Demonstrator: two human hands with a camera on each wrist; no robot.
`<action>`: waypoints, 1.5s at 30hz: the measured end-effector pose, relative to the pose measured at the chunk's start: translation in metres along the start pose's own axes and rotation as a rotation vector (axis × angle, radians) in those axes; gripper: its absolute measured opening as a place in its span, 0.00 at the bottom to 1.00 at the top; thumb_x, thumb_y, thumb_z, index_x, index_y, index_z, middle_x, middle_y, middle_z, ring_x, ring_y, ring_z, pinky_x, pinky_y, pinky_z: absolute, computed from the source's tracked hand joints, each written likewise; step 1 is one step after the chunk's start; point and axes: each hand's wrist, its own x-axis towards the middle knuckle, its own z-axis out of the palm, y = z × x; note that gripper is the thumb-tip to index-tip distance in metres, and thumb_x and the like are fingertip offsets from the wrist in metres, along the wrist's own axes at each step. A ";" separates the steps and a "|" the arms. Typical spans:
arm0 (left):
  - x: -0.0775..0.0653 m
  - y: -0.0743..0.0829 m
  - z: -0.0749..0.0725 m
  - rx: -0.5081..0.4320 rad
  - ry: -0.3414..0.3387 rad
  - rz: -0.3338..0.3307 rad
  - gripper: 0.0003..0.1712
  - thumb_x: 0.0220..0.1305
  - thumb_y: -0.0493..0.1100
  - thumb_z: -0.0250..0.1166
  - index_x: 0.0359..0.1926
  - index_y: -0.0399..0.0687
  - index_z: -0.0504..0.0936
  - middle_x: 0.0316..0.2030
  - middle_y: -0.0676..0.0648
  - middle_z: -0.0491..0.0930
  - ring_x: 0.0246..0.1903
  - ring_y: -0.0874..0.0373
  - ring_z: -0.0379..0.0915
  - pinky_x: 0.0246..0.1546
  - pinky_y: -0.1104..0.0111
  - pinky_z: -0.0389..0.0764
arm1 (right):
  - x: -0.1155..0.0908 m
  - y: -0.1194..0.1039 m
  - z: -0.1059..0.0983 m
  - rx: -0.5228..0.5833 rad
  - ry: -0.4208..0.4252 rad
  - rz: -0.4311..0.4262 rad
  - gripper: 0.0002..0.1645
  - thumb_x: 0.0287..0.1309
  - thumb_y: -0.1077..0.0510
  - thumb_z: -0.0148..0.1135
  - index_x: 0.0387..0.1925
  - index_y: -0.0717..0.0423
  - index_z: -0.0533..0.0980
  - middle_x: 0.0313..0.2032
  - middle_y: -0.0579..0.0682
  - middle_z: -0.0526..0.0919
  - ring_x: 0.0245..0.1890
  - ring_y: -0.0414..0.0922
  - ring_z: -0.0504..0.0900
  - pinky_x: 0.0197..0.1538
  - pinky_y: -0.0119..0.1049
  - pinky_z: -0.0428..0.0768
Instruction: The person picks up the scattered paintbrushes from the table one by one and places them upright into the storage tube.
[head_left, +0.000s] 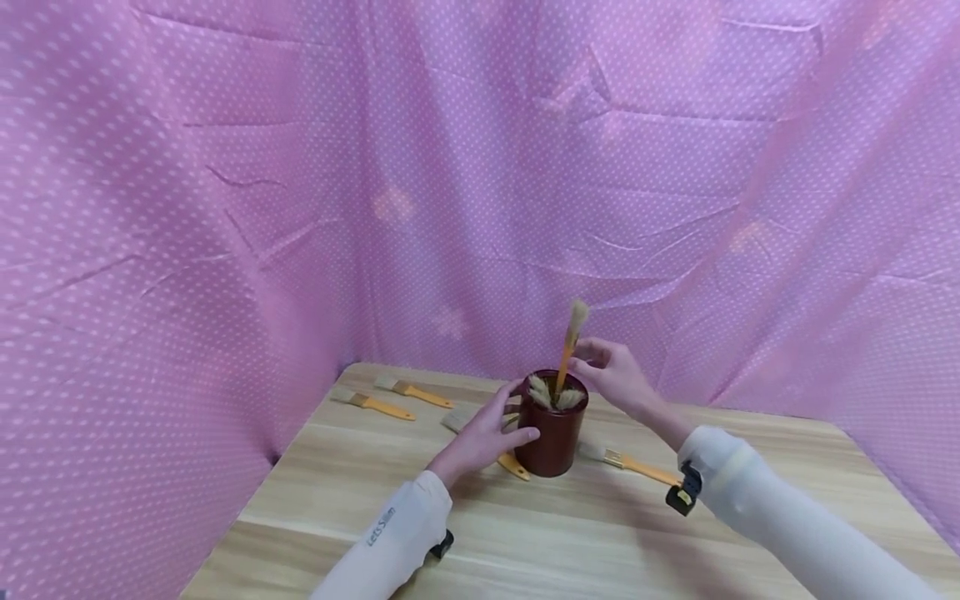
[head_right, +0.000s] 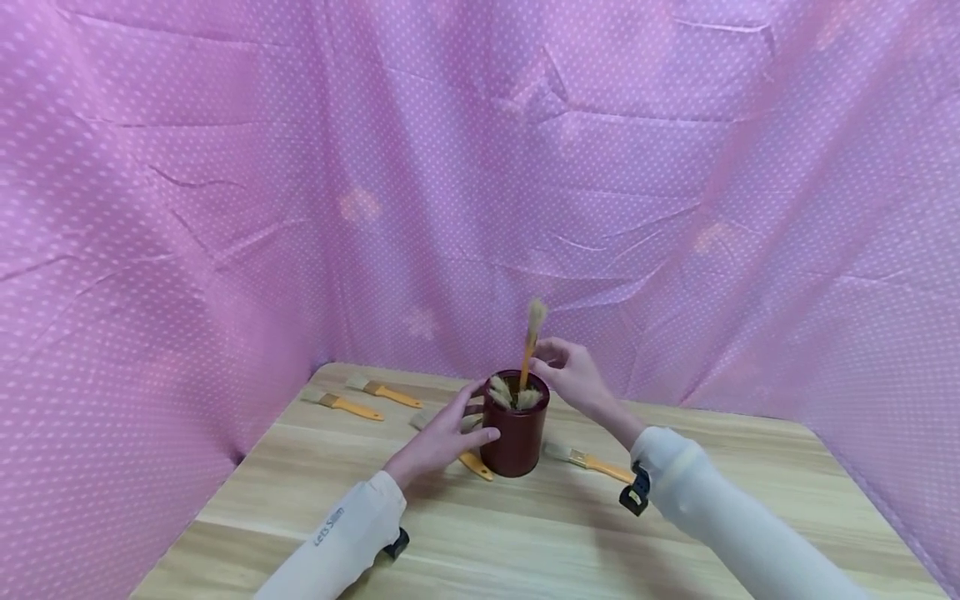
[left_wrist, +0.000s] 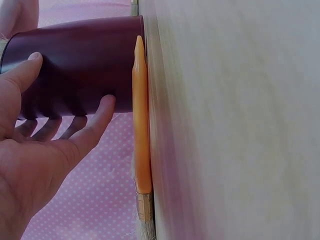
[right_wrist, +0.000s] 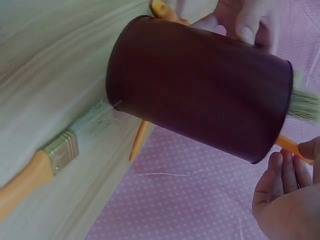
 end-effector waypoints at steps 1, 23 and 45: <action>0.000 0.000 0.000 0.002 0.001 -0.003 0.47 0.67 0.54 0.70 0.78 0.73 0.52 0.72 0.56 0.61 0.70 0.52 0.59 0.67 0.51 0.66 | 0.000 0.002 0.001 0.003 -0.014 0.008 0.15 0.67 0.54 0.69 0.50 0.59 0.83 0.43 0.52 0.87 0.41 0.52 0.85 0.46 0.42 0.83; 0.000 0.000 -0.001 0.016 -0.008 0.008 0.48 0.69 0.53 0.69 0.80 0.69 0.49 0.73 0.51 0.60 0.70 0.49 0.59 0.67 0.50 0.66 | -0.020 0.001 -0.011 0.022 -0.004 -0.008 0.17 0.73 0.55 0.62 0.54 0.62 0.81 0.50 0.56 0.86 0.53 0.49 0.82 0.54 0.34 0.77; -0.006 0.002 0.001 0.000 -0.006 0.024 0.49 0.69 0.53 0.68 0.81 0.63 0.48 0.75 0.50 0.55 0.71 0.43 0.56 0.68 0.47 0.63 | -0.094 0.075 -0.022 -0.258 -0.428 -0.079 0.24 0.60 0.63 0.70 0.53 0.74 0.75 0.43 0.60 0.82 0.40 0.53 0.82 0.42 0.39 0.84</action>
